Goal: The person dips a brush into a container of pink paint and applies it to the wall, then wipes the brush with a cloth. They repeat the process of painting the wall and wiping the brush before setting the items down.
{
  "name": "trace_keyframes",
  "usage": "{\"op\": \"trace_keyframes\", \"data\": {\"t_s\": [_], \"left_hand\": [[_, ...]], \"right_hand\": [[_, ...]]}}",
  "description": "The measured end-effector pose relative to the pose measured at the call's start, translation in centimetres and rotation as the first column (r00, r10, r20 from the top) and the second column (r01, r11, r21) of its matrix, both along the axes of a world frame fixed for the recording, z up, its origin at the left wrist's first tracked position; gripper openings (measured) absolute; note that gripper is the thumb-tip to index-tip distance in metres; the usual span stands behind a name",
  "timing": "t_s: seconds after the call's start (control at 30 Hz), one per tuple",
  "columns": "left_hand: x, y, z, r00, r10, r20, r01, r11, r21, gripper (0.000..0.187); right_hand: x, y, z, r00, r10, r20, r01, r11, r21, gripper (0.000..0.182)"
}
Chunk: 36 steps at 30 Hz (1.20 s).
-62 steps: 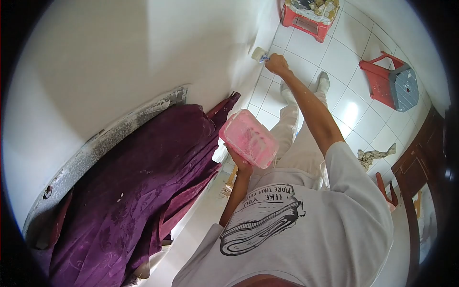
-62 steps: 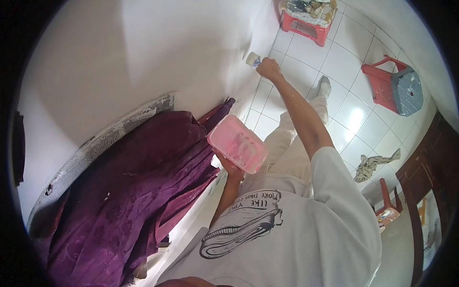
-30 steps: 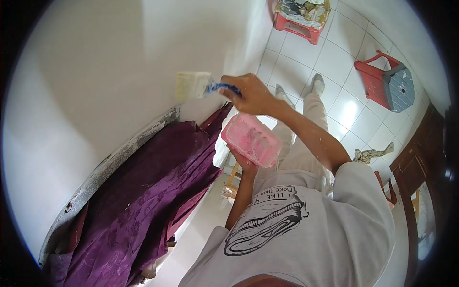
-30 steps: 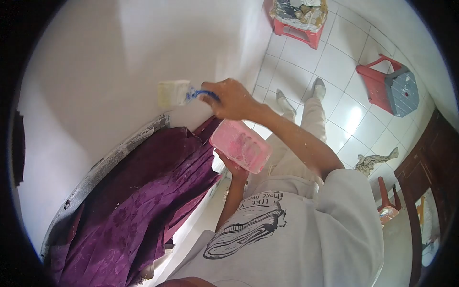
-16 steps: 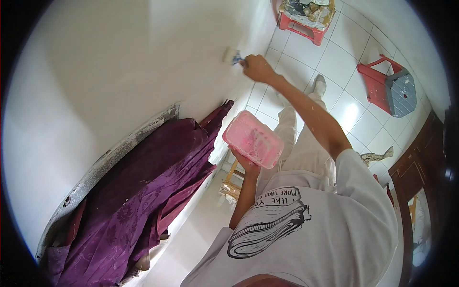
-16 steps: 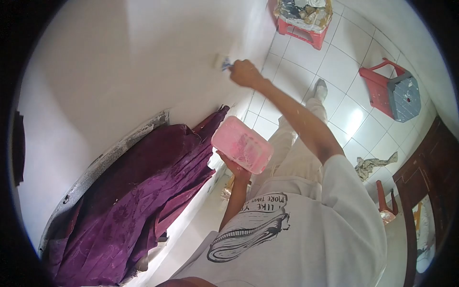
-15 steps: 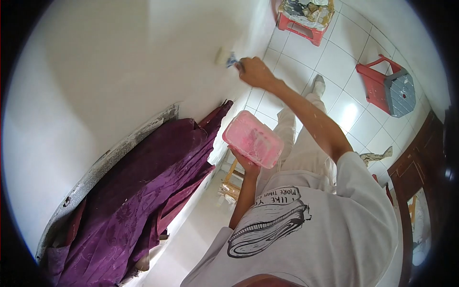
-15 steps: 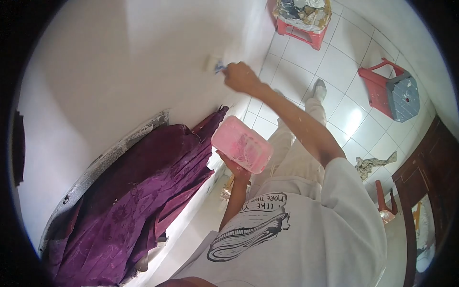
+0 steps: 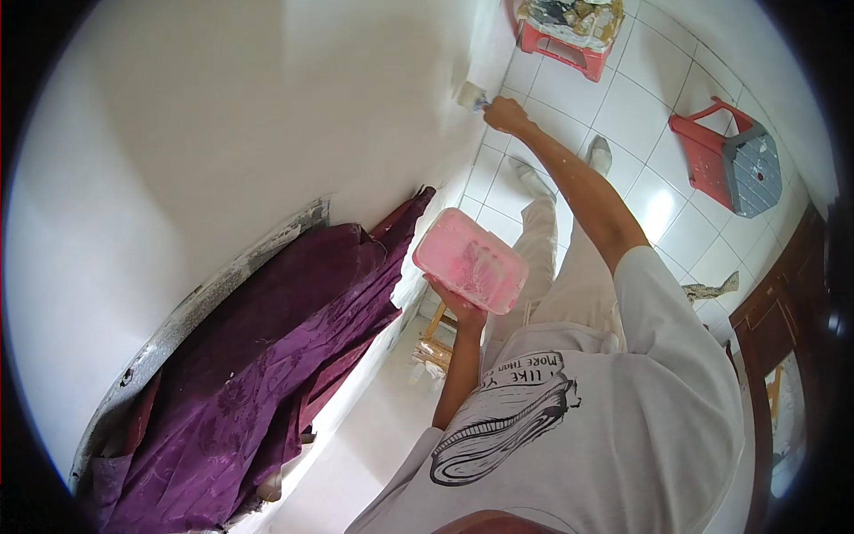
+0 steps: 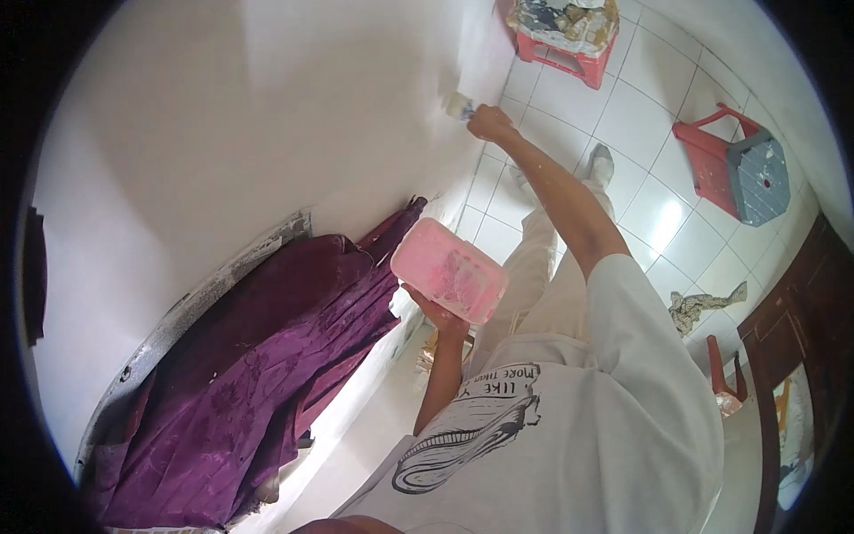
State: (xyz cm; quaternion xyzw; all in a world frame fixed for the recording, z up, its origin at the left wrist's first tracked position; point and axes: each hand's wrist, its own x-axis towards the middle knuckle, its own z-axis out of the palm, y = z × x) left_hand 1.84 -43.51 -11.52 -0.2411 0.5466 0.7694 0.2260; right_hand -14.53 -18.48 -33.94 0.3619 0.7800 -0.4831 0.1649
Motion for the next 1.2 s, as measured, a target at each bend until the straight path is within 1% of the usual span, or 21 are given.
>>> {"op": "trace_keyframes", "data": {"t_s": [0.1,0.2,0.27,0.37,0.4,0.43,0.47,0.5,0.53,0.57,0.6,0.63,0.67,0.7,0.77,0.83,0.87,0.93,1.1,1.13,1.2], "left_hand": [[0.6,-1.1,-2.2,0.997,0.061,0.054,-0.060,0.998,-0.010,0.079],[2.0,-2.7,-4.9,0.998,0.035,-0.061,-0.041,0.994,-0.097,0.081],[0.9,-0.3,-2.2,0.989,0.016,0.144,-0.036,0.990,0.134,0.084],[2.3,-2.7,-5.6,1.000,-0.004,-0.025,0.002,0.997,-0.072,0.083],[2.0,-2.9,-5.4,0.999,-0.011,-0.035,0.008,0.997,-0.081,0.083],[1.9,-2.8,-4.6,0.981,-0.144,-0.130,0.129,0.984,-0.122,0.080],[1.8,-2.6,-3.7,0.937,-0.275,-0.214,0.241,0.955,-0.171,0.083],[1.6,-2.0,-2.5,0.936,-0.277,-0.216,0.241,0.954,-0.177,0.083],[1.0,-1.1,-1.4,0.978,-0.159,-0.137,0.158,0.987,-0.023,0.082],[0.8,-0.6,-0.9,0.998,-0.046,-0.037,0.051,0.991,0.127,0.081],[1.5,-1.6,-2.1,0.999,-0.041,-0.035,0.045,0.991,0.129,0.081],[2.4,-3.9,-3.9,0.993,-0.100,-0.070,0.099,0.995,-0.015,0.079],[2.5,-4.9,-5.0,0.980,-0.168,-0.105,0.151,0.977,-0.154,0.079],[1.9,-4.2,-4.6,0.979,-0.171,-0.115,0.154,0.978,-0.142,0.079],[0.5,-2.2,-2.3,0.995,0.024,0.098,-0.031,0.997,0.068,0.080],[-0.1,-1.5,-1.2,0.994,0.024,0.103,-0.035,0.993,0.111,0.080],[-0.7,-1.0,-0.9,0.994,0.020,0.111,-0.036,0.989,0.144,0.081],[-1.5,0.0,0.2,0.995,-0.007,0.101,-0.009,0.987,0.160,0.081],[-1.7,-0.1,-0.3,0.995,-0.072,0.071,0.061,0.988,0.142,0.083],[-1.2,-1.0,-1.3,0.994,-0.100,0.035,0.095,0.989,0.109,0.081],[-0.8,-2.0,-2.7,0.991,-0.131,-0.007,0.131,0.989,0.069,0.079]], "right_hand": [[-1.8,-1.7,4.7,0.952,0.024,-0.305,-0.033,0.999,-0.027,0.044],[0.9,-2.2,16.9,0.862,-0.005,-0.507,-0.040,0.996,-0.079,0.035],[2.6,-1.5,22.1,0.817,0.027,-0.576,-0.173,0.964,-0.200,0.029],[2.3,-1.3,20.7,0.736,0.022,-0.676,-0.231,0.947,-0.222,0.024],[1.0,-1.7,17.5,0.791,0.030,-0.611,-0.207,0.953,-0.221,0.029],[-0.1,-2.1,12.8,0.836,-0.037,-0.547,-0.143,0.949,-0.282,0.027],[-0.9,-3.1,6.9,0.794,-0.074,-0.603,-0.053,0.980,-0.190,0.028],[-1.0,-2.7,5.0,0.864,-0.039,-0.502,-0.044,0.988,-0.151,0.030],[-0.4,-1.5,5.1,0.946,-0.003,-0.324,-0.074,0.971,-0.226,0.033],[-0.1,-1.4,3.1,0.945,0.001,-0.328,-0.078,0.972,-0.222,0.033],[0.1,-1.9,0.0,0.982,0.013,-0.187,-0.044,0.986,-0.162,0.033],[0.7,-2.3,-1.6,0.999,0.011,-0.040,-0.015,0.995,-0.099,0.033],[1.2,-1.9,-0.6,0.999,0.006,-0.042,-0.010,0.996,-0.094,0.033],[1.9,-1.1,1.3,0.988,0.067,-0.137,-0.081,0.992,-0.097,0.032],[3.6,-0.5,5.9,0.963,0.135,-0.234,-0.158,0.984,-0.081,0.034],[5.3,-0.6,11.0,0.896,0.170,-0.409,-0.084,0.972,0.219,0.043],[5.6,-0.3,12.8,0.889,0.178,-0.421,-0.082,0.968,0.237,0.043],[6.4,0.1,15.8,0.732,0.317,-0.603,-0.184,0.944,0.273,0.060],[3.5,-1.0,26.6,0.480,0.318,-0.818,-0.166,0.948,0.271,0.067],[3.2,-1.2,27.6,0.412,0.321,-0.853,-0.139,0.947,0.290,0.066],[1.6,-1.9,24.4,0.459,0.326,-0.827,-0.110,0.944,0.311,0.065]]}}
